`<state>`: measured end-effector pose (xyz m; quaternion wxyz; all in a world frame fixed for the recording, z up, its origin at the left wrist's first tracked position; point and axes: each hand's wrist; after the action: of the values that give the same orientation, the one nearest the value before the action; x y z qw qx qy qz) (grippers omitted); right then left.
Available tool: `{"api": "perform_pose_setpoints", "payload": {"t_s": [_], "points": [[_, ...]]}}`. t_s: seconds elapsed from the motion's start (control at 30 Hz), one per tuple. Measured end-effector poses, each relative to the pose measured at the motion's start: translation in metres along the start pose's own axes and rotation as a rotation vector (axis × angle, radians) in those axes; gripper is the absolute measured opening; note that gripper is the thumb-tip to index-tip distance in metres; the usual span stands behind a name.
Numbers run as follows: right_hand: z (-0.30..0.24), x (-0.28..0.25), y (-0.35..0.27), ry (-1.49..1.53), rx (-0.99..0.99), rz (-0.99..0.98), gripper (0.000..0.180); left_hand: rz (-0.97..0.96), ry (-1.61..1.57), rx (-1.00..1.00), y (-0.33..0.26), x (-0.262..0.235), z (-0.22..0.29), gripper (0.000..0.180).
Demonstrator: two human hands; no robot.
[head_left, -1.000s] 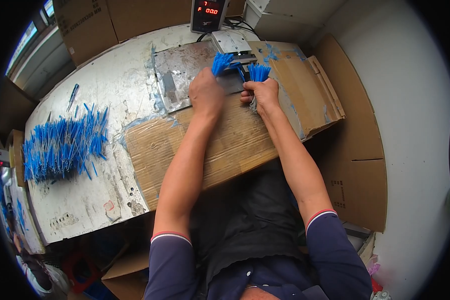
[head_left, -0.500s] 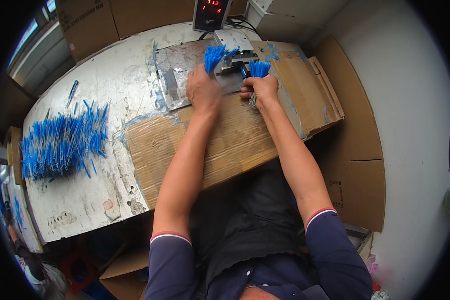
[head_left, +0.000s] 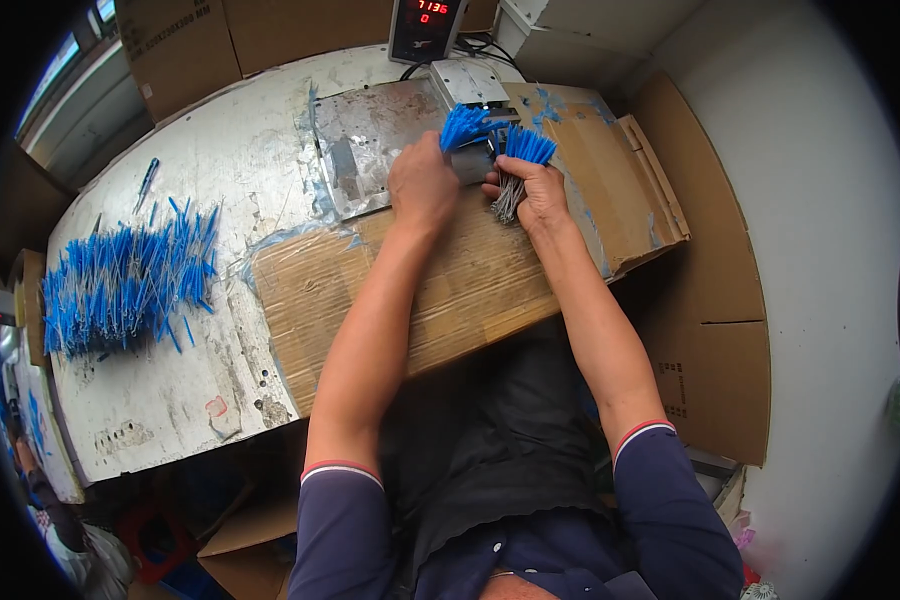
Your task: The recorder is assembling or processing small blue components using a specialized fixture on a workbench.
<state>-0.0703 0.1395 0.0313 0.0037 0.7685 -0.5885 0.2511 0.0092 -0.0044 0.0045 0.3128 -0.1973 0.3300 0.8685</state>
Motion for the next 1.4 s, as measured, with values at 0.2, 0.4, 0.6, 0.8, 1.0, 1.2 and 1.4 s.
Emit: {"api": "perform_pose_setpoints", "payload": {"t_s": [0.2, 0.4, 0.6, 0.8, 1.0, 1.2, 1.4], "points": [[0.003, -0.003, 0.001, -0.088, -0.038, 0.008, 0.013, -0.018, 0.015, 0.003, 0.001, 0.0, 0.003, 0.022], [0.005, 0.001, -0.003, -0.199, -0.089, 0.099, 0.012, 0.036, 0.083, 0.16, -0.001, 0.006, -0.007, 0.022], [0.003, 0.008, 0.003, -0.28, -0.157, 0.147, 0.018, 0.046, 0.163, 0.126, 0.0, 0.011, -0.005, 0.017], [0.004, 0.014, 0.014, -0.321, -0.154, 0.181, 0.021, 0.177, 0.028, -0.073, 0.002, 0.006, -0.001, 0.009], [0.002, 0.024, 0.015, -0.318, -0.092, 0.23, 0.022, 0.236, -0.025, -0.049, 0.004, 0.006, -0.006, 0.013], [0.001, 0.025, 0.012, -0.201, -0.052, 0.204, 0.011, 0.258, -0.025, 0.051, 0.004, 0.007, -0.007, 0.014], [0.009, 0.022, 0.014, 0.038, -0.096, 0.098, 0.01, 0.03, 0.015, 0.007, 0.0, 0.006, -0.001, 0.017]]}}
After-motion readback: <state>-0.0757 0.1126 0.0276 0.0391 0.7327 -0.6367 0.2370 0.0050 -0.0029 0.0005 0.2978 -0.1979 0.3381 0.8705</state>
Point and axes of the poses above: each hand's wrist, its own y-axis towards the middle knuckle, its own x-axis out of the palm, z = x × y, and after that the axes turned 1 degree about z, right-handed
